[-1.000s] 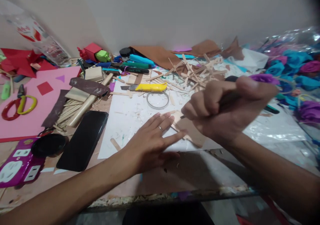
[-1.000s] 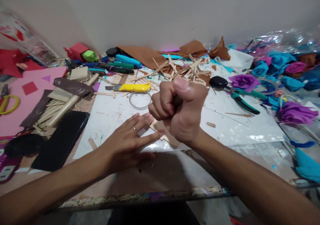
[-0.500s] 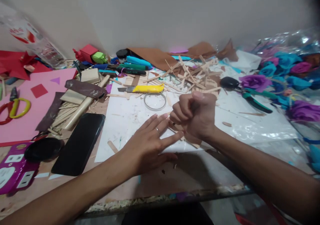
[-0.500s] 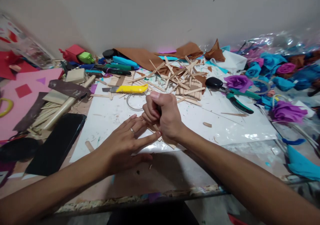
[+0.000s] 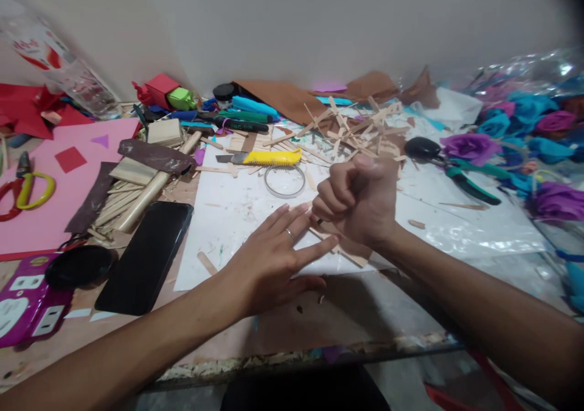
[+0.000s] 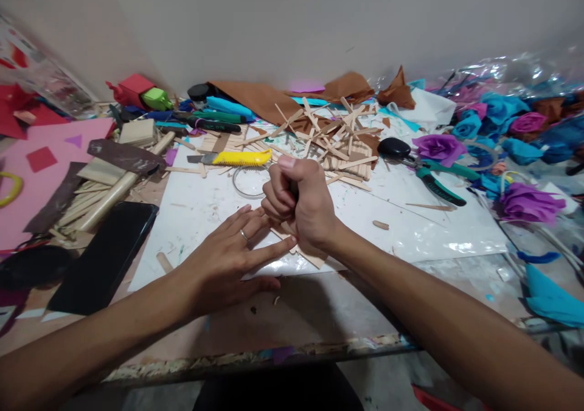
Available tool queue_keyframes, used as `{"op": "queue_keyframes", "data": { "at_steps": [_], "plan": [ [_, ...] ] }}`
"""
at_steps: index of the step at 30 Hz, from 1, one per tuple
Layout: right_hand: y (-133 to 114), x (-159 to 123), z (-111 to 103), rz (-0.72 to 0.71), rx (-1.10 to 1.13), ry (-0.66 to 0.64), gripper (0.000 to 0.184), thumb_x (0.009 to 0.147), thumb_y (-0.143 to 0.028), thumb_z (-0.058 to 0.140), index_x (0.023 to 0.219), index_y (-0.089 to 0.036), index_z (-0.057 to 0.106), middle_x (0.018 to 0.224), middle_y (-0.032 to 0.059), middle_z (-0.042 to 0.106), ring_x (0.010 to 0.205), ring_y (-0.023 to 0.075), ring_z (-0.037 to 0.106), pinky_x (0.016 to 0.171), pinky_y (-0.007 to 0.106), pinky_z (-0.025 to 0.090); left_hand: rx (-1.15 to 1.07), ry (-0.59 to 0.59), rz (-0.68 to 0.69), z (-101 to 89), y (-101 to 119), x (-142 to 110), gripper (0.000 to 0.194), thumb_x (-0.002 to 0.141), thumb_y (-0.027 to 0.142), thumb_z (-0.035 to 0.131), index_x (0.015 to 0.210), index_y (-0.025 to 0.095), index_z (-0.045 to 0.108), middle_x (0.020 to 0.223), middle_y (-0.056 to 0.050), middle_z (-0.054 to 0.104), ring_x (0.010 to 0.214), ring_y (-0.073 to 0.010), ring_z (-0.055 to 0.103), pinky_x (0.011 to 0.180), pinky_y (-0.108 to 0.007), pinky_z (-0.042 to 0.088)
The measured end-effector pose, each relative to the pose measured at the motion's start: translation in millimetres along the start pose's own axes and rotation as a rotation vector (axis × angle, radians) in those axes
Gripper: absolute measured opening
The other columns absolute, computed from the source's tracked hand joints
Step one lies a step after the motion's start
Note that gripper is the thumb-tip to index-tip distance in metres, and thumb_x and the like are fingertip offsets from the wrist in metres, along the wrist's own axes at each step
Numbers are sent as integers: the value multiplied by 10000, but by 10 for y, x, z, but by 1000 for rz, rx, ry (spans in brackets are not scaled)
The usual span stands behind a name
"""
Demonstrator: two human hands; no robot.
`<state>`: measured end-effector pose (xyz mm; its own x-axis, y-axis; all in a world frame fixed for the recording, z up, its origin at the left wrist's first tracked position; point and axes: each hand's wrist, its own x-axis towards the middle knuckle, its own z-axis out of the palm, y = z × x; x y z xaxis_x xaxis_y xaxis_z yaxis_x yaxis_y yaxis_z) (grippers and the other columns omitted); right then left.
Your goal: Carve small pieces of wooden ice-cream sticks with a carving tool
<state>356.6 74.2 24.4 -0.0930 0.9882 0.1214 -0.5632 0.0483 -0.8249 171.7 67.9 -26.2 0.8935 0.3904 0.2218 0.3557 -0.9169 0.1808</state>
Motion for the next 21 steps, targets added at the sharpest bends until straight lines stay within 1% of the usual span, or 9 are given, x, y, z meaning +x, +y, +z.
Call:
{"op": "queue_keyframes", "data": {
  "at_steps": [5, 9, 11, 15, 18, 21],
  "plan": [
    [7, 4, -18, -13, -30, -16, 657, 854, -591, 681, 416, -230, 350, 379, -83, 194, 372, 66, 137, 406, 265, 143, -16, 10, -3, 1, 2, -4, 646, 982, 542, 679, 1566, 320, 517, 1547, -187, 518, 1489, -393, 462, 1238, -671, 337],
    [-2, 16, -48, -14, -20, -75, 626, 863, -538, 689, 425, -229, 364, 385, -78, 214, 363, 71, 163, 405, 268, 153, -10, 10, -5, 6, 0, -5, 643, 984, 567, 665, 1563, 326, 522, 1539, -188, 523, 1493, -394, 461, 1243, -666, 330],
    [-2, 12, -46, -13, -4, -78, 615, 870, -519, 685, 426, -229, 376, 391, -77, 215, 366, 72, 160, 411, 273, 148, -8, 3, -8, 4, 2, -5, 638, 991, 566, 655, 1566, 328, 519, 1545, -191, 517, 1501, -395, 453, 1248, -661, 325],
    [15, -14, -2, -20, 7, -35, 673, 906, -602, 649, 427, -224, 364, 394, -85, 184, 373, 68, 131, 418, 274, 118, -19, 4, -15, -2, 9, -7, 642, 984, 554, 672, 1564, 322, 523, 1545, -186, 522, 1507, -389, 449, 1255, -657, 323],
    [25, -25, 23, -30, -49, -17, 713, 893, -657, 667, 422, -222, 355, 391, -81, 197, 381, 70, 167, 419, 267, 143, -13, 11, -18, -1, 11, -7, 647, 983, 559, 670, 1561, 307, 527, 1538, -200, 519, 1512, -401, 444, 1244, -670, 336],
    [15, 0, 7, -11, -101, -35, 719, 887, -675, 673, 422, -223, 363, 393, -71, 223, 381, 77, 200, 415, 265, 169, -9, 14, -16, 3, 11, -8, 637, 988, 563, 658, 1557, 305, 530, 1551, -211, 503, 1513, -411, 442, 1232, -685, 347]
  ]
}}
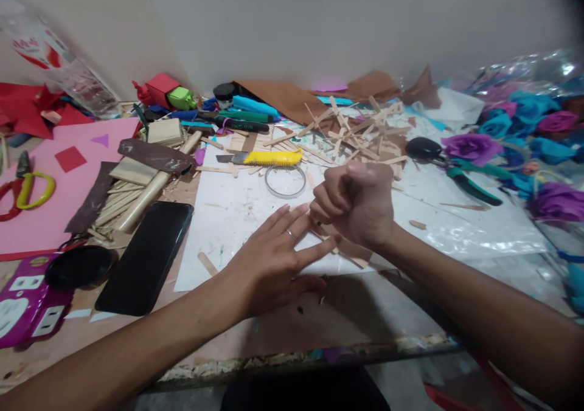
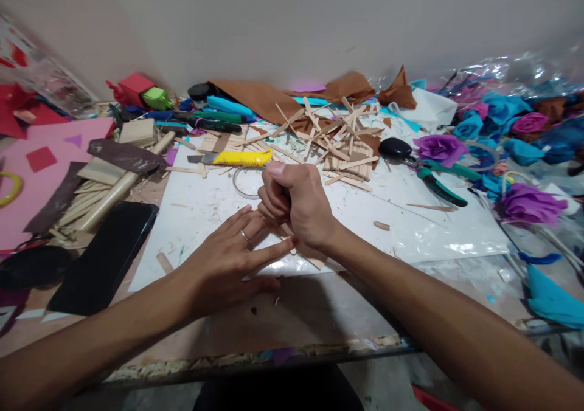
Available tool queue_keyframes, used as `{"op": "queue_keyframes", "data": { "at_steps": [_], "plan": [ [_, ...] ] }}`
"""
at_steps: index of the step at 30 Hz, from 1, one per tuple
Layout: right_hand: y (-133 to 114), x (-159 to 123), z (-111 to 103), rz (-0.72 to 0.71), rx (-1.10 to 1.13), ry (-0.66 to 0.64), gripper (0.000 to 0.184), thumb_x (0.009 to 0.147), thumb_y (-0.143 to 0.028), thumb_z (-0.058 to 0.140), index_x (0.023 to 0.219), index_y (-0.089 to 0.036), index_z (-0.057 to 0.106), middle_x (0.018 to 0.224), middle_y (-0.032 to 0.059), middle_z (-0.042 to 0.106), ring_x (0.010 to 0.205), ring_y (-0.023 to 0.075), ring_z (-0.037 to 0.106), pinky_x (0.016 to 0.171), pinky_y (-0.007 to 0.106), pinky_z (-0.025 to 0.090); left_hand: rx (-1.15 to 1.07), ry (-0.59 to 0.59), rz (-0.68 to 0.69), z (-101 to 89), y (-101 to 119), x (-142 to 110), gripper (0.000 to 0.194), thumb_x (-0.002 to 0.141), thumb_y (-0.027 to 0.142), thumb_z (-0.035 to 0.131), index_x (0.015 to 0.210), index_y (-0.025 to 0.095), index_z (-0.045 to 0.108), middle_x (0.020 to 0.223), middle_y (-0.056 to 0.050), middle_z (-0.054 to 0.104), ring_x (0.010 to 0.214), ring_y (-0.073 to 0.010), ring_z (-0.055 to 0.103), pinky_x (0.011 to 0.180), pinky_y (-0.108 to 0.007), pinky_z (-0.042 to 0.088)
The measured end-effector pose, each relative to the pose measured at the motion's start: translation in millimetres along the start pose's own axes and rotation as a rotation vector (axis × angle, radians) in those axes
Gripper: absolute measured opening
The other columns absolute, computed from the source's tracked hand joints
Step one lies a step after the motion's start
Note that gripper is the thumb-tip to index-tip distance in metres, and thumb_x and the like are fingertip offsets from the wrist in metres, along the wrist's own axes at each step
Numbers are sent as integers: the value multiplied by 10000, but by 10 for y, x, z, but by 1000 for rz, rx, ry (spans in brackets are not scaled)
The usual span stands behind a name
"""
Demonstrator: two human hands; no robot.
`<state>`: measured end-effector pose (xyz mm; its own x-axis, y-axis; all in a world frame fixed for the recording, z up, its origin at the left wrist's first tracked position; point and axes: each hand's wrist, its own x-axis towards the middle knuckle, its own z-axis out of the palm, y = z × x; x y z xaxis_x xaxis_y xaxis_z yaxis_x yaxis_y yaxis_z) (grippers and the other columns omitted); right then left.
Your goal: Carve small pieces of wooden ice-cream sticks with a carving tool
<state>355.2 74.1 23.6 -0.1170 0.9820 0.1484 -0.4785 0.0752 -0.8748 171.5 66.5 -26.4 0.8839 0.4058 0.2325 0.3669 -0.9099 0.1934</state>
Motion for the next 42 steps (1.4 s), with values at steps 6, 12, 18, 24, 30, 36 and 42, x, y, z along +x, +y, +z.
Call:
{"op": "queue_keyframes", "data": {
  "at_steps": [6, 12, 18, 24, 30, 36, 42],
  "plan": [
    [-36, 119, -112, 92, 64, -92, 710, 913, -667, 614, 425, -231, 336, 381, -71, 211, 367, 68, 130, 379, 251, 146, -3, -3, 17, -2, -3, -1, 636, 999, 559, 648, 1573, 325, 509, 1556, -198, 514, 1529, -399, 433, 1243, -673, 343],
    [-18, 158, -149, 85, 134, -73, 715, 921, -670, 610, 450, -225, 310, 396, -76, 196, 362, 61, 110, 360, 231, 122, 0, 2, 16, 16, -8, -6, 682, 980, 528, 693, 1595, 333, 471, 1646, -198, 435, 1560, -412, 387, 1242, -690, 333],
    [7, 115, -94, 62, 153, -27, 712, 959, -652, 575, 448, -225, 322, 403, -80, 179, 372, 63, 82, 365, 236, 111, -6, -4, 10, 19, -5, -9, 665, 987, 532, 678, 1588, 325, 484, 1633, -203, 443, 1553, -414, 395, 1248, -684, 323],
    [58, 37, 11, -10, 35, -27, 662, 900, -592, 701, 461, -216, 379, 406, -70, 257, 379, 65, 197, 397, 242, 186, -27, -1, 1, -19, 15, 2, 588, 970, 513, 702, 1500, 288, 581, 1596, -202, 471, 1528, -411, 417, 1236, -675, 343],
    [134, -6, -41, -24, 40, -32, 627, 901, -547, 686, 473, -217, 370, 419, -72, 242, 377, 67, 190, 396, 247, 174, -35, 7, 7, -23, 5, -11, 564, 982, 534, 675, 1479, 279, 600, 1555, -212, 514, 1510, -408, 443, 1215, -678, 370],
    [175, -67, -44, -24, 36, -55, 599, 841, -504, 747, 463, -215, 383, 439, -69, 260, 404, 72, 223, 406, 248, 181, -42, 2, -1, 1, -3, -20, 530, 964, 519, 701, 1433, 279, 639, 1507, -202, 553, 1489, -414, 464, 1203, -662, 389],
    [170, -13, -67, 36, 76, -10, 568, 813, -514, 728, 460, -218, 397, 414, -77, 256, 391, 71, 208, 411, 254, 177, 13, -27, 8, -24, -6, 0, 619, 996, 588, 635, 1533, 289, 554, 1576, -207, 494, 1509, -411, 442, 1230, -681, 350]
  ]
}}
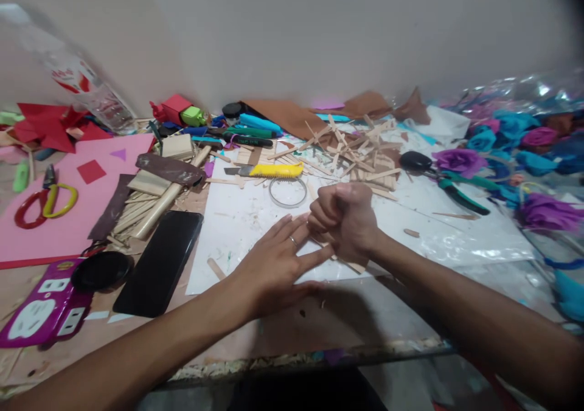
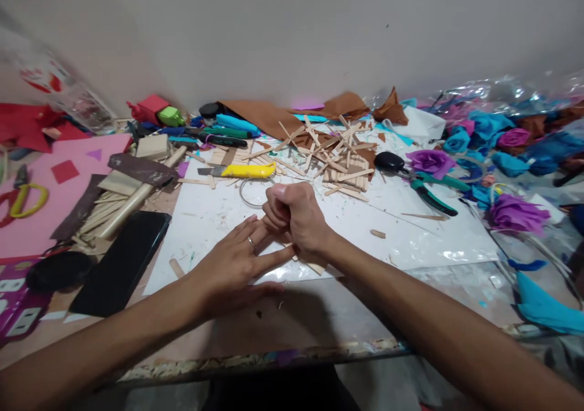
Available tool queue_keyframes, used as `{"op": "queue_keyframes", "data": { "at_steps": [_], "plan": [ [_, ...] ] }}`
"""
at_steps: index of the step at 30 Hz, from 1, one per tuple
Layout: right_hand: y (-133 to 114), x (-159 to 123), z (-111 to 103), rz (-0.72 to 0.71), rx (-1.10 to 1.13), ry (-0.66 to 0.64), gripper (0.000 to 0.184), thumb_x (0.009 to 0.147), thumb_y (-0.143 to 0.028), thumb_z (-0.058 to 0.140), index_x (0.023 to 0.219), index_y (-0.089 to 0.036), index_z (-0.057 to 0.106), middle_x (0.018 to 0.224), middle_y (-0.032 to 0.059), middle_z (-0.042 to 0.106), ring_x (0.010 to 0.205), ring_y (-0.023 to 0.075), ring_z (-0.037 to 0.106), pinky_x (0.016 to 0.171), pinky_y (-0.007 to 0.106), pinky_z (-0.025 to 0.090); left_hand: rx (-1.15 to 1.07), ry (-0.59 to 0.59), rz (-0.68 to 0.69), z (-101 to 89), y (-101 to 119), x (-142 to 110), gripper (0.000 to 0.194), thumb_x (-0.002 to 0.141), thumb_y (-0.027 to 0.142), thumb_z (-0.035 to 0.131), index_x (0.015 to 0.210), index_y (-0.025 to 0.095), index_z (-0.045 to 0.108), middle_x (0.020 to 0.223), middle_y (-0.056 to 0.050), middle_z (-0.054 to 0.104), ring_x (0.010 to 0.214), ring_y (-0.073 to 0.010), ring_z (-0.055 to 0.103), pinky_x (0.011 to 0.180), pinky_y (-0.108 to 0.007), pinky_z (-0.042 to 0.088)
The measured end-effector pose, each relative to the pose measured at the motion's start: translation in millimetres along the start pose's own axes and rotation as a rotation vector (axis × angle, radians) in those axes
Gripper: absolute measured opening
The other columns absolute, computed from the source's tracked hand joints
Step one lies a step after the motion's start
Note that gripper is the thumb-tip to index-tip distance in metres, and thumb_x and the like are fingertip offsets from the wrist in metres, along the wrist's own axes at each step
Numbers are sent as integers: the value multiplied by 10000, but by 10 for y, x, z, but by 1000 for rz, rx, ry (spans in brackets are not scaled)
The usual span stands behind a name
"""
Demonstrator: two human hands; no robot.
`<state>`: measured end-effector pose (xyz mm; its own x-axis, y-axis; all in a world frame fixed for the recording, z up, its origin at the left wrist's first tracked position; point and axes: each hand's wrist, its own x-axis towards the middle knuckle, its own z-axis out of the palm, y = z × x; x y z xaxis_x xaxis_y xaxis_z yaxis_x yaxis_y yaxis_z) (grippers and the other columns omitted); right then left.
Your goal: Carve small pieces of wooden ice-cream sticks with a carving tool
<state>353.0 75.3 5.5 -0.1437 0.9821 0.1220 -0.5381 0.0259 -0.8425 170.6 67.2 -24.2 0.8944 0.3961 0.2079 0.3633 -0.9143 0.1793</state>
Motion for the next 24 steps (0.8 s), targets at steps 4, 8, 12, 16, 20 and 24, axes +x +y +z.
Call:
{"op": "queue_keyframes", "data": {
  "at_steps": [4, 8, 12, 16, 20, 24],
  "plan": [
    [-78, -47, 49, -62, -49, 8, 583, 835, -482, 709, 440, -217, 373, 407, -68, 251, 397, 77, 241, 436, 261, 225, 27, -29, 9, -28, 10, 24, 630, 1011, 634, 573, 1548, 306, 548, 1550, -204, 515, 1505, -408, 453, 1230, -669, 363],
    [-542, -145, 197, -207, -60, -112, 686, 868, -559, 691, 453, -202, 277, 404, -69, 169, 361, 63, 172, 399, 248, 190, 57, -35, -3, -6, 18, 16, 634, 1005, 625, 590, 1564, 332, 528, 1583, -191, 491, 1524, -415, 430, 1239, -662, 352],
    [-827, -130, 103, -474, -270, -22, 665, 962, -592, 623, 528, -194, 313, 467, -69, 219, 406, 66, 201, 454, 247, 254, 80, -24, 12, -13, 28, 0, 635, 1016, 599, 588, 1587, 338, 493, 1586, -180, 500, 1544, -395, 410, 1253, -631, 349],
    [-490, 50, -309, -487, -937, 4, 600, 1052, -550, 465, 565, -223, 337, 523, -49, 291, 479, 111, 304, 532, 301, 265, 124, -17, 18, -68, 54, 18, 599, 1042, 558, 565, 1591, 333, 481, 1564, -177, 513, 1524, -388, 439, 1246, -630, 370],
    [-215, 178, -564, -300, -1449, -83, 503, 1043, -508, 539, 653, -194, 492, 636, -7, 506, 599, 138, 435, 612, 315, 256, 123, 44, 22, -83, 66, 37, 513, 1073, 411, 549, 1540, 201, 524, 1498, -192, 565, 1454, -368, 514, 1232, -607, 413],
    [-194, 176, -604, -196, -1698, -149, 363, 1033, -432, 563, 779, -179, 618, 802, 54, 622, 792, 201, 544, 710, 329, 310, 77, 145, 27, -43, 42, 30, 401, 1047, 231, 572, 1427, 104, 578, 1411, -184, 632, 1358, -321, 565, 1228, -575, 439]
  ]
}}
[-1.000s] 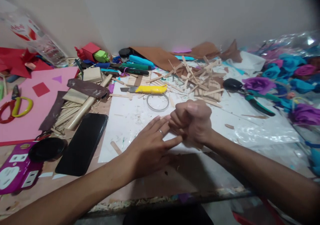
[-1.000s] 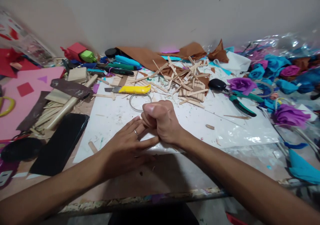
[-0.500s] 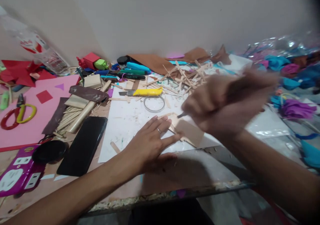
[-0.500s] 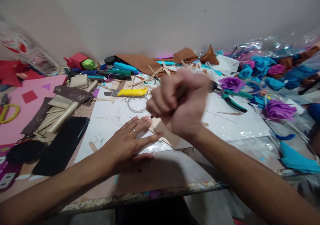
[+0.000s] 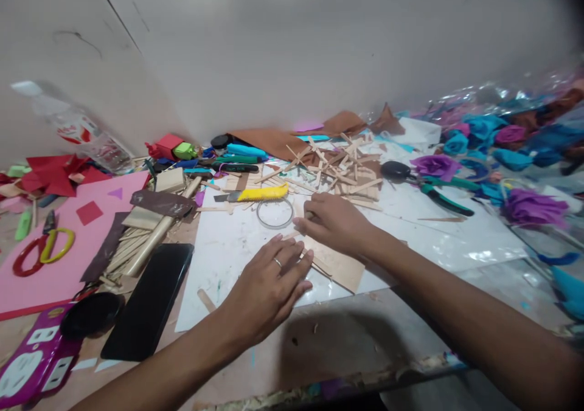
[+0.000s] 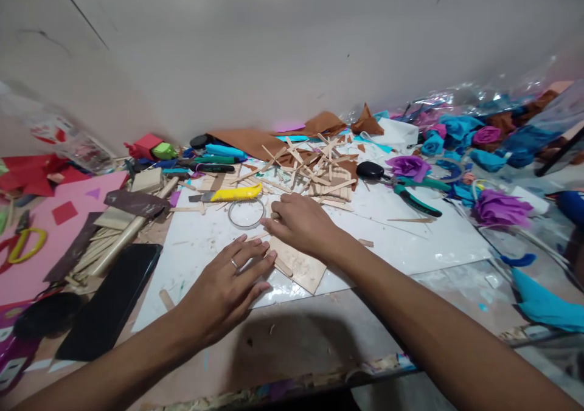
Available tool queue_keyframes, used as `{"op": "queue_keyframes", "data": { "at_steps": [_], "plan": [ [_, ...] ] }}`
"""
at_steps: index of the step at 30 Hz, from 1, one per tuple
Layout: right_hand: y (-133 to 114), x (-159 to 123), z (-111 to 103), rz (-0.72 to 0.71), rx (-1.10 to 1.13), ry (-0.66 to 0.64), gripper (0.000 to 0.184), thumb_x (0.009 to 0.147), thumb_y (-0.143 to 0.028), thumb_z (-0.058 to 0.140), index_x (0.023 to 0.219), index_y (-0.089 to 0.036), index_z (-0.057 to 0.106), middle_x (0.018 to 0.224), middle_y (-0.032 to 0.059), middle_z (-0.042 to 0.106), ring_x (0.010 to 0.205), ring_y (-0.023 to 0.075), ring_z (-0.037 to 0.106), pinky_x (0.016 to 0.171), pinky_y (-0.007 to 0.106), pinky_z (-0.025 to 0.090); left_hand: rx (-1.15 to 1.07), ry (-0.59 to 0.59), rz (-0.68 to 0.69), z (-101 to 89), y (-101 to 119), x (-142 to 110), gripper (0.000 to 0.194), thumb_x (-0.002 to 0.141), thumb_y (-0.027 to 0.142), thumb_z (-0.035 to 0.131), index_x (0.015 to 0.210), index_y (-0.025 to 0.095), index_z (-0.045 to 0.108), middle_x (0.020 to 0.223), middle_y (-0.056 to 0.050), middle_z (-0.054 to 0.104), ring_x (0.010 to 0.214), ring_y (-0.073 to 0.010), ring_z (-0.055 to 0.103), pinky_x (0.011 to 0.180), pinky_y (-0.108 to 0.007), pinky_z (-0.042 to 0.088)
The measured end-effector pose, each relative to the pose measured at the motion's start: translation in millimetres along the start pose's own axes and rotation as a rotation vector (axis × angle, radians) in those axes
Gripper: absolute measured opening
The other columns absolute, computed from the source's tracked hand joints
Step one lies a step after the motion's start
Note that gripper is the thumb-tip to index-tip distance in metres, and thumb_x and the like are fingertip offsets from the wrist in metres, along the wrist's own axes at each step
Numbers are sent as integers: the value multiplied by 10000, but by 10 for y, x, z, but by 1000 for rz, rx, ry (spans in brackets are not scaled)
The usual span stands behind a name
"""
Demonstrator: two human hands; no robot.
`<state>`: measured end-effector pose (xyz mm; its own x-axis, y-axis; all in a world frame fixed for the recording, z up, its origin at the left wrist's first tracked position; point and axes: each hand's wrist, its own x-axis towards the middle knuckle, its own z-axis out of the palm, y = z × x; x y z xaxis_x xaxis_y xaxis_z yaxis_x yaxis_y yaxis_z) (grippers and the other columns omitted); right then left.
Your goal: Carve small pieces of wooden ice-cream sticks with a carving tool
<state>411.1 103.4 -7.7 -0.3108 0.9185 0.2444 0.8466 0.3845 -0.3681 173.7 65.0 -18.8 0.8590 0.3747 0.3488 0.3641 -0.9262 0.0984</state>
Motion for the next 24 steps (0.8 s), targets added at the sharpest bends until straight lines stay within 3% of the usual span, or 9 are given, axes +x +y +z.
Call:
{"op": "queue_keyframes", "data": {
  "at_steps": [5, 9, 12, 16, 20, 24],
  "plan": [
    [-18, -23, 7, -15, -40, 7, 240, 1003, -369, 609, 895, -170, 689, 931, 84, 652, 914, 249, 558, 805, 373, 331, -92, 62, -23, 36, -60, -4, 467, 917, 27, 611, 1365, 158, 613, 1310, -169, 651, 1203, -313, 587, 1036, -550, 560],
    [-80, -34, 10, -92, 64, 97, 224, 1020, -361, 613, 1004, -166, 721, 1044, 103, 670, 1015, 264, 560, 899, 399, 378, -119, 142, -65, 67, -119, 8, 391, 945, -2, 555, 1274, 185, 655, 1127, -124, 656, 1031, -252, 596, 865, -440, 587],
    [-149, -48, -11, -198, 187, 129, 233, 1044, -323, 587, 951, -156, 720, 986, 101, 677, 986, 250, 563, 903, 396, 406, -164, 173, -114, 71, -153, 12, 278, 986, 19, 536, 1173, 176, 670, 1036, -80, 635, 938, -195, 612, 813, -356, 589],
    [-237, -77, -46, -237, 344, 9, 298, 1078, -318, 527, 935, -146, 726, 914, 83, 687, 926, 218, 586, 864, 367, 421, -139, 286, -86, 3, -195, -6, 181, 1023, 51, 526, 1109, 135, 661, 996, -79, 627, 907, -169, 628, 792, -301, 592],
    [-288, -103, -73, -68, 603, -219, 310, 1069, -357, 532, 979, -154, 748, 840, 36, 694, 771, 161, 579, 735, 300, 424, -41, 408, -47, -82, -247, -61, 235, 994, 25, 587, 1200, 110, 662, 1040, -115, 658, 953, -187, 628, 827, -325, 588],
    [-321, -109, -130, 66, 798, -283, 271, 1013, -366, 580, 948, -150, 731, 817, 23, 657, 740, 149, 539, 687, 271, 419, -33, 467, -10, -101, -263, -104, 218, 979, 41, 630, 1178, 117, 677, 1056, -130, 696, 938, -197, 631, 809, -357, 586]
  ]
}}
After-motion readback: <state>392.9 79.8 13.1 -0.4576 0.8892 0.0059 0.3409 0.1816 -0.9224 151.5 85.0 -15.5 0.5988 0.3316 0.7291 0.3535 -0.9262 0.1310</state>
